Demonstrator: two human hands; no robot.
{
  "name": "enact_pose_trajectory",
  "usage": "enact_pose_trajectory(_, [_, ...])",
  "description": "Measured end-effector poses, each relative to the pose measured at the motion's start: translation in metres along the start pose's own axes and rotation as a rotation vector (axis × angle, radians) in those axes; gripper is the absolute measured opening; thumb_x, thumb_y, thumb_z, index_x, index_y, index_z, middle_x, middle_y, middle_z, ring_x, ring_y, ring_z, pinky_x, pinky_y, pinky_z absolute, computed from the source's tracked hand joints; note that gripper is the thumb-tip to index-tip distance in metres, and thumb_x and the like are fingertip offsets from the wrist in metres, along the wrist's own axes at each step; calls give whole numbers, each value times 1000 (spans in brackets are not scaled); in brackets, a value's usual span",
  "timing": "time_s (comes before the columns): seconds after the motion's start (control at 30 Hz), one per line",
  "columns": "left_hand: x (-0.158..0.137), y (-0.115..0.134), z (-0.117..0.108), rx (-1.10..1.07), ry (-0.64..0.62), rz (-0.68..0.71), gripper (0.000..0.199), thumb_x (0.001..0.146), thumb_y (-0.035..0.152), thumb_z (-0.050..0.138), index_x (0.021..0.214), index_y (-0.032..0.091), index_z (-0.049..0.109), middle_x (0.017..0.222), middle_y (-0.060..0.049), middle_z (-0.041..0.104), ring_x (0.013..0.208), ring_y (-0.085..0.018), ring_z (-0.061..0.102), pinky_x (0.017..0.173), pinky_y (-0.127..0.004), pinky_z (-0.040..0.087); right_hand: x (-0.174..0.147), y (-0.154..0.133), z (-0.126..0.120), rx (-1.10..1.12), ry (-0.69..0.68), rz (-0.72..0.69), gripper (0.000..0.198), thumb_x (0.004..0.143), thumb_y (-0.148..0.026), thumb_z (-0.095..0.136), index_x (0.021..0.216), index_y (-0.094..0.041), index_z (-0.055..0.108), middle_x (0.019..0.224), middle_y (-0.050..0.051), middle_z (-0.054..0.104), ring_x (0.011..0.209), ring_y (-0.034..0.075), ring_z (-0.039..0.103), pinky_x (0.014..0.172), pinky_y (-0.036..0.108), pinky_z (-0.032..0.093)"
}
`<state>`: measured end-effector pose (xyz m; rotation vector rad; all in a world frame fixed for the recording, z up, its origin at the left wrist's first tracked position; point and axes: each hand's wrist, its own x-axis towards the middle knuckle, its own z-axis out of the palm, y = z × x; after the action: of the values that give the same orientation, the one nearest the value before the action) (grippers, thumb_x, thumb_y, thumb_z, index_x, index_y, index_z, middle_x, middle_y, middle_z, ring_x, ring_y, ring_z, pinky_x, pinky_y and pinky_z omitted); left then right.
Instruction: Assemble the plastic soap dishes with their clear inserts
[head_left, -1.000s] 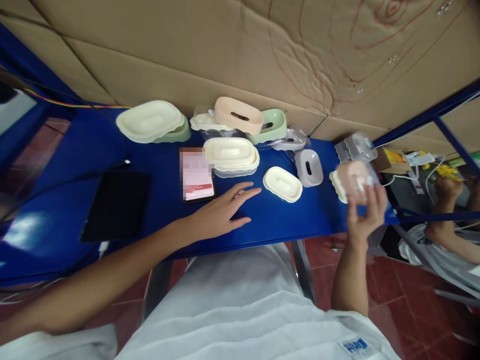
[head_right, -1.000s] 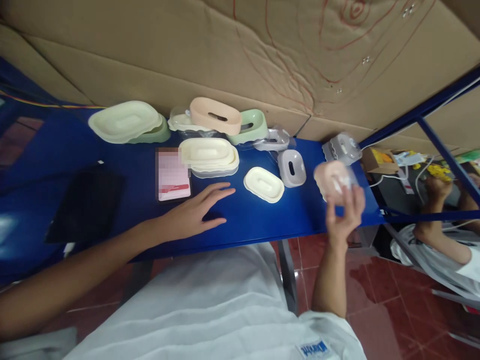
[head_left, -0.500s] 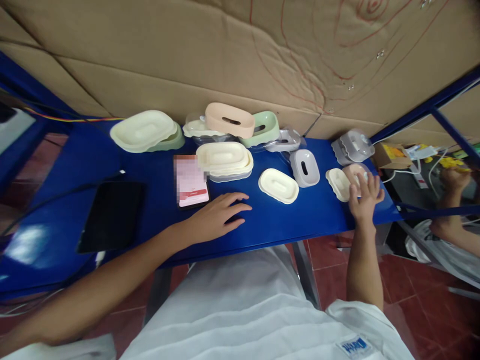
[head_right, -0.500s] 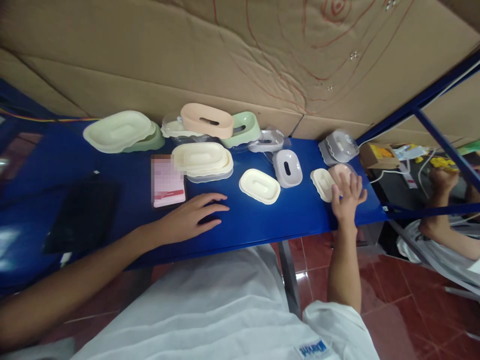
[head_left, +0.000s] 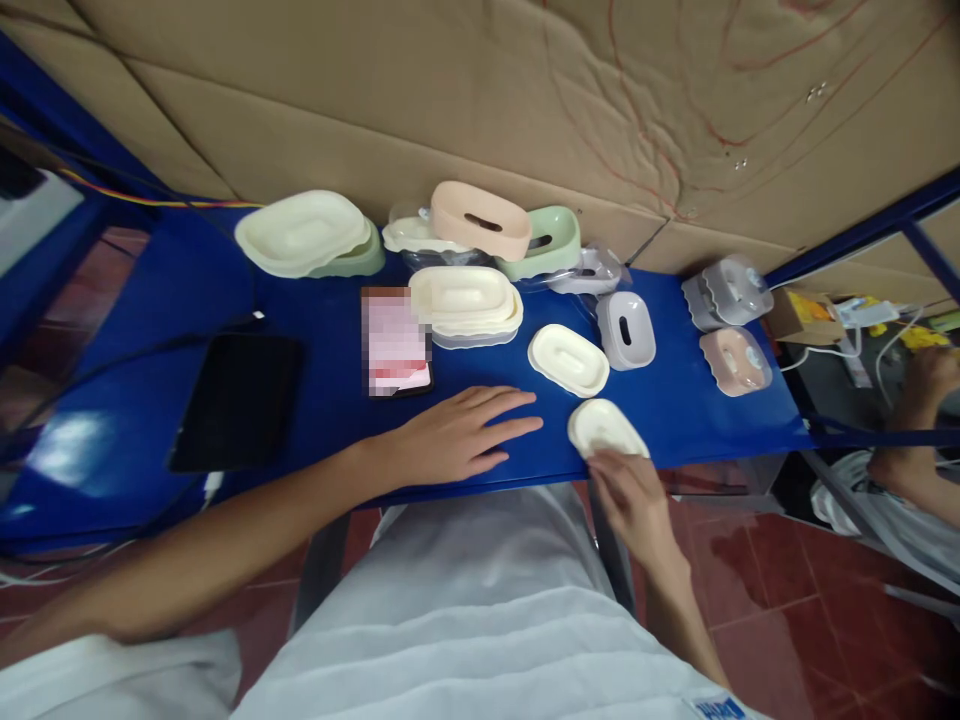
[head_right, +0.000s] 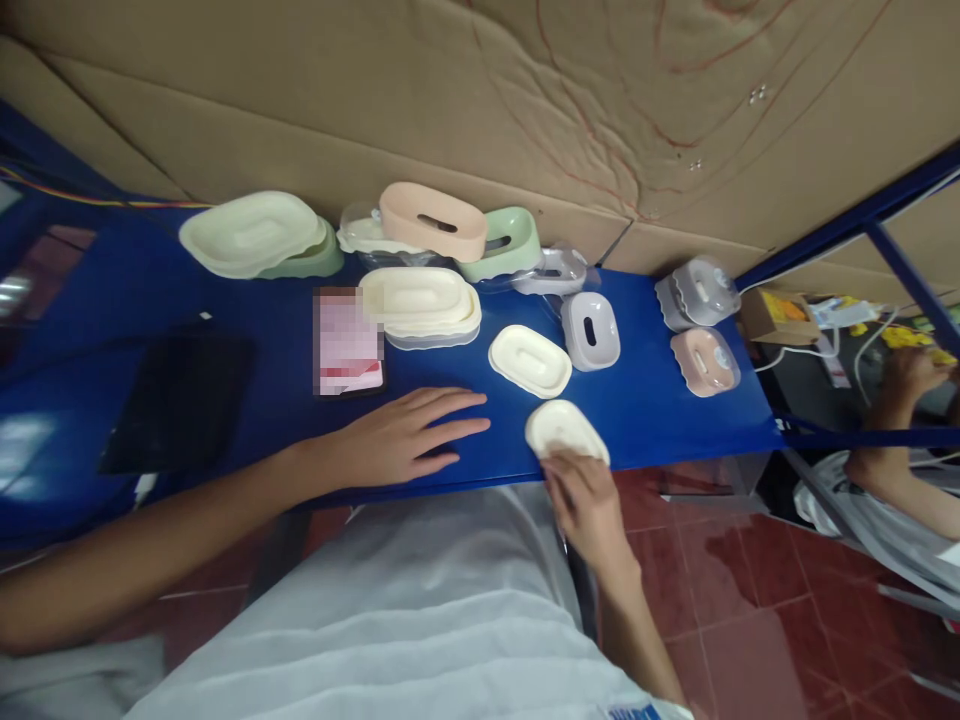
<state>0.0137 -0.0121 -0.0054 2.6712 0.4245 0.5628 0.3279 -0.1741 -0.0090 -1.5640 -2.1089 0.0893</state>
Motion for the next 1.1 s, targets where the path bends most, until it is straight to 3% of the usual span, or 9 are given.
enact_pose_trajectory(0.1, [0,3,3,-32,-40,63,47,105,29,67,152,24,61,162,-15,58,153,-33,51,125,-53,43,25,-27,10,126,-164,-189,39,106,-18,62,142,-32,66,129,4,79,115,24,75,97,42,58])
enact_pose_trajectory(0.17, [-1,2,2,-10,-62,72,36,105,31,68,140,25,69,149,-12,68,147,-32,56,122,-51,44,50,-20,12,115,-136,-240,36,108,-24,61,143,-31,65,133,5,78,122,24,72,103,43,55])
enact_pose_trajectory(0.3, [-2,-4,-6,105,-82,29,21,103,35,70,119,22,76,136,-11,74,137,-32,62,114,-46,46,103,41,9,-177,141,37,46,111,-42,55,152,-23,59,146,16,70,138,33,63,113,52,48])
enact_pose_trajectory(0.37, [-2,-8,-10,150,-73,13,24,101,38,72,117,19,75,131,-13,74,133,-34,63,109,-47,49,122,75,7,-311,170,163,54,109,-51,54,152,-18,60,138,19,74,131,36,66,110,53,48])
enact_pose_trajectory(0.47, [-3,-12,-15,176,-50,-4,30,99,40,76,116,16,75,128,-15,74,127,-35,65,103,-47,53,132,98,7,-371,178,198,47,109,-51,53,136,-16,72,120,17,80,113,33,73,103,49,51])
enact_pose_trajectory(0.6, [-3,-10,-19,205,75,-19,50,93,32,83,138,19,66,152,-19,59,134,-36,61,110,-50,53,115,66,7,-282,296,65,31,109,-38,58,130,-21,73,125,13,80,116,30,75,109,50,48])
enact_pose_trajectory(0.7, [-2,-7,-24,279,193,44,65,91,29,85,149,26,57,163,-19,49,148,-38,50,122,-57,43,97,21,11,-147,180,-159,32,106,-23,63,136,-29,69,128,6,80,120,26,75,122,53,37])
enact_pose_trajectory(0.87, [0,-10,-22,355,34,116,26,100,32,73,123,20,69,128,-12,71,123,-30,65,119,-50,43,81,-16,30,-44,-18,-353,49,104,-12,63,150,-27,60,131,6,79,127,25,72,128,54,30])
enact_pose_trajectory(1.1, [2,-14,-16,325,9,125,11,105,26,62,109,21,71,114,-7,73,111,-26,65,110,-43,45,92,4,18,-16,-92,-414,40,107,-24,64,147,-27,64,135,8,78,128,25,71,121,49,43])
